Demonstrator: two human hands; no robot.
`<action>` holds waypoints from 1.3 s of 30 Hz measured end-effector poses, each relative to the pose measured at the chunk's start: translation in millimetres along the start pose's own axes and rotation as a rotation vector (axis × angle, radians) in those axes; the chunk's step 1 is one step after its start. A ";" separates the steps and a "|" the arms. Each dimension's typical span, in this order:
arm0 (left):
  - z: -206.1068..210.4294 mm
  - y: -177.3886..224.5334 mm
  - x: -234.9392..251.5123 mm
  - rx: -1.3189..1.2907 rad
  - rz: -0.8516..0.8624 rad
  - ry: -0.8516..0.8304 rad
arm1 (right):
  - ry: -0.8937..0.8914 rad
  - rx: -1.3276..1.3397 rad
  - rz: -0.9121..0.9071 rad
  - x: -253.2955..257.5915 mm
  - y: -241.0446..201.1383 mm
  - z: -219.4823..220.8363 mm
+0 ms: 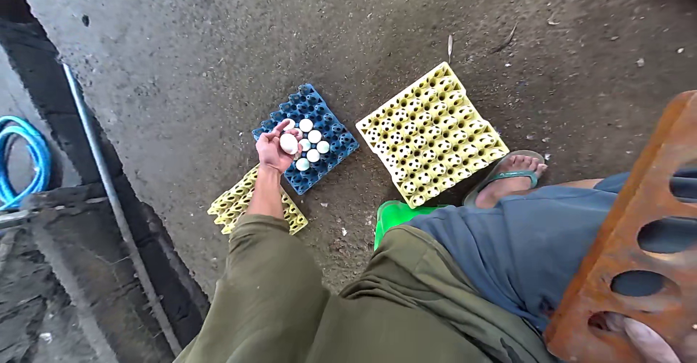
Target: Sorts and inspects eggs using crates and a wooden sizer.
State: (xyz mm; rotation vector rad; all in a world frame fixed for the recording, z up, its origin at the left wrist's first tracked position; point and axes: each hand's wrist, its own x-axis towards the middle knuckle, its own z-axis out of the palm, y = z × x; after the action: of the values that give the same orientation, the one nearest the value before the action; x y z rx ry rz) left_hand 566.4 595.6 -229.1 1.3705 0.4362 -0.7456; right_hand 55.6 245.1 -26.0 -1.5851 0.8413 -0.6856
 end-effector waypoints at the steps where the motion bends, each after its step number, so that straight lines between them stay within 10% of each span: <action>1: 15.3 3.3 -8.9 0.009 0.008 -0.139 | 0.009 -0.016 0.042 -1.8 -6.8 1.7; 11: 287.0 37.1 -182.1 0.307 0.379 -1.340 | -0.172 0.041 0.103 -55.1 -10.2 -39.6; 16: 387.1 -19.4 -296.9 0.254 0.496 -1.683 | -0.171 -0.258 0.108 -86.7 -11.8 -55.0; 26: 415.4 -138.7 -386.5 0.649 0.817 -1.875 | 0.608 0.104 -0.209 -123.9 -29.3 -37.0; 30: 422.3 -141.8 -391.7 0.758 0.756 -1.925 | 0.709 0.595 -0.159 -142.7 -19.2 -43.8; 39: 427.6 -117.2 -375.3 1.338 1.456 -2.134 | 0.900 1.078 -0.383 -204.1 -2.6 -75.7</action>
State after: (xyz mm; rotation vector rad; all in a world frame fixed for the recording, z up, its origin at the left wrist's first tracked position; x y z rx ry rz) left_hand 161.5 258.3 15.4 0.7060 -2.7563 -0.6807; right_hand -121.8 370.0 -7.1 -0.3891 0.5675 -1.8217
